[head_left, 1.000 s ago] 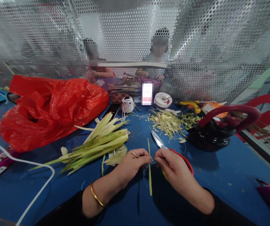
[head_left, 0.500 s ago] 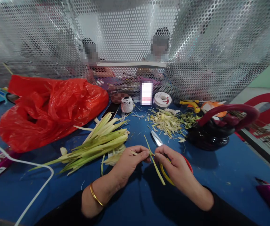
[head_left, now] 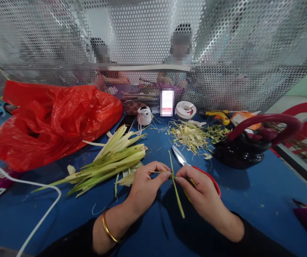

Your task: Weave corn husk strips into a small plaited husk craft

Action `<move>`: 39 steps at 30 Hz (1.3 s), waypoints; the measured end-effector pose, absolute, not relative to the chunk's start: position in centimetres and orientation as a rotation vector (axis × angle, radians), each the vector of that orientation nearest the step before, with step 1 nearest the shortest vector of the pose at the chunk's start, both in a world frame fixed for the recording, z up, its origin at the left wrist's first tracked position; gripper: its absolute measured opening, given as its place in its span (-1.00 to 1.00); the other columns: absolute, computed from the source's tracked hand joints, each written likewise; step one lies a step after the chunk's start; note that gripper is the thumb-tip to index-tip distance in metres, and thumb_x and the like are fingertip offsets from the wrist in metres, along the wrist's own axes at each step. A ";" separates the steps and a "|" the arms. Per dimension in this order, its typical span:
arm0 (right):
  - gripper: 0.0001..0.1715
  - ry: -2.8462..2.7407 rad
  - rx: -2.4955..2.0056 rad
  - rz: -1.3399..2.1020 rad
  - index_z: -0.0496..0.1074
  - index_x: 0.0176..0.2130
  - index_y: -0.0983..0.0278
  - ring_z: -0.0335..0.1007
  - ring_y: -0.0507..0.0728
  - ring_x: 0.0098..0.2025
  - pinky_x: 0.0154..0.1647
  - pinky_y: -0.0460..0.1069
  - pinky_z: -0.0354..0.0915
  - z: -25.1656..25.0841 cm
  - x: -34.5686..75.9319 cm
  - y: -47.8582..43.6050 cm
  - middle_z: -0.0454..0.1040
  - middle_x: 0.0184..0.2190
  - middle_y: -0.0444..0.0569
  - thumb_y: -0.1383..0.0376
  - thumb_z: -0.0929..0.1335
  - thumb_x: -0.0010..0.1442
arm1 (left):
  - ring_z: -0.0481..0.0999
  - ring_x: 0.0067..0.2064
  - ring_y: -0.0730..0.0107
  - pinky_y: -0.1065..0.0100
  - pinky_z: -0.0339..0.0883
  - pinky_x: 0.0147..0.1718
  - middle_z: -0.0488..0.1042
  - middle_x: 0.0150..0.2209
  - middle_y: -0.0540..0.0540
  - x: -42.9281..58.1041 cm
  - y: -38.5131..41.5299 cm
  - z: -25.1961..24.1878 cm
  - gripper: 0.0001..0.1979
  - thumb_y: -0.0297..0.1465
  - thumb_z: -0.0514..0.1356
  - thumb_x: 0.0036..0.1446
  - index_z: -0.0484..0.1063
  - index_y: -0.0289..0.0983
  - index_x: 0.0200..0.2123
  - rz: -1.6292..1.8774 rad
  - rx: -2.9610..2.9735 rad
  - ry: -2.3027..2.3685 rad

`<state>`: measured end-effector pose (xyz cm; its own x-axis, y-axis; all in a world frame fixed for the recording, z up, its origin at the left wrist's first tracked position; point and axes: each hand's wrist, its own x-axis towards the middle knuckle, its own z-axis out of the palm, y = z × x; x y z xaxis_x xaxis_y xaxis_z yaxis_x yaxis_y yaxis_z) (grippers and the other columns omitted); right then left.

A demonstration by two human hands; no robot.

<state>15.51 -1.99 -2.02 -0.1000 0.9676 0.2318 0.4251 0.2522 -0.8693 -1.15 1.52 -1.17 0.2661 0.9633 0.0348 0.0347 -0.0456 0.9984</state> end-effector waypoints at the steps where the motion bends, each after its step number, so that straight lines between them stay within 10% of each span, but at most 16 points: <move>1: -0.77 -1.687 -1.303 0.787 0.38 -0.41 0.24 0.27 0.05 -0.45 -0.41 -0.07 0.20 -2.1 15.5 -2.0 0.38 -0.51 -0.14 0.26 0.27 0.29 | 0.45 -0.31 0.36 0.34 0.26 -0.24 0.51 -0.40 -0.05 -1.1 1.5 -1.1 -0.87 -0.40 0.26 0.03 0.45 -0.28 -0.53 1.013 1.357 1.010; 26: -0.69 -0.840 -1.081 1.574 0.42 -0.47 0.29 0.29 -0.01 -0.49 -0.46 -0.12 0.23 -2.0 14.9 -1.4 0.39 -0.55 -0.17 0.14 0.51 -0.01 | 0.23 -0.58 0.58 0.46 0.07 -0.55 0.25 -0.57 0.12 -0.7 1.1 -1.7 -0.73 -0.18 0.18 0.19 0.31 -0.26 -0.39 0.726 1.250 0.807; 39: -0.47 -1.155 -1.338 1.122 0.35 -0.64 0.26 0.28 0.03 -0.57 -0.48 -0.05 0.24 -0.6 15.6 -1.6 0.35 -0.67 -0.13 -0.07 0.38 0.10 | 0.23 -0.55 0.55 0.46 0.11 -0.53 0.25 -0.54 0.10 -1.0 1.3 -2.0 -0.79 -0.30 0.13 0.24 0.35 -0.26 -0.42 0.968 1.552 0.972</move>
<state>15.64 -1.64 -0.60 0.1128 0.9930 -0.0354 0.0641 -0.0429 -0.9970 -1.02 1.26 -1.95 0.3511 0.9303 0.1066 0.1107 -0.1542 0.9818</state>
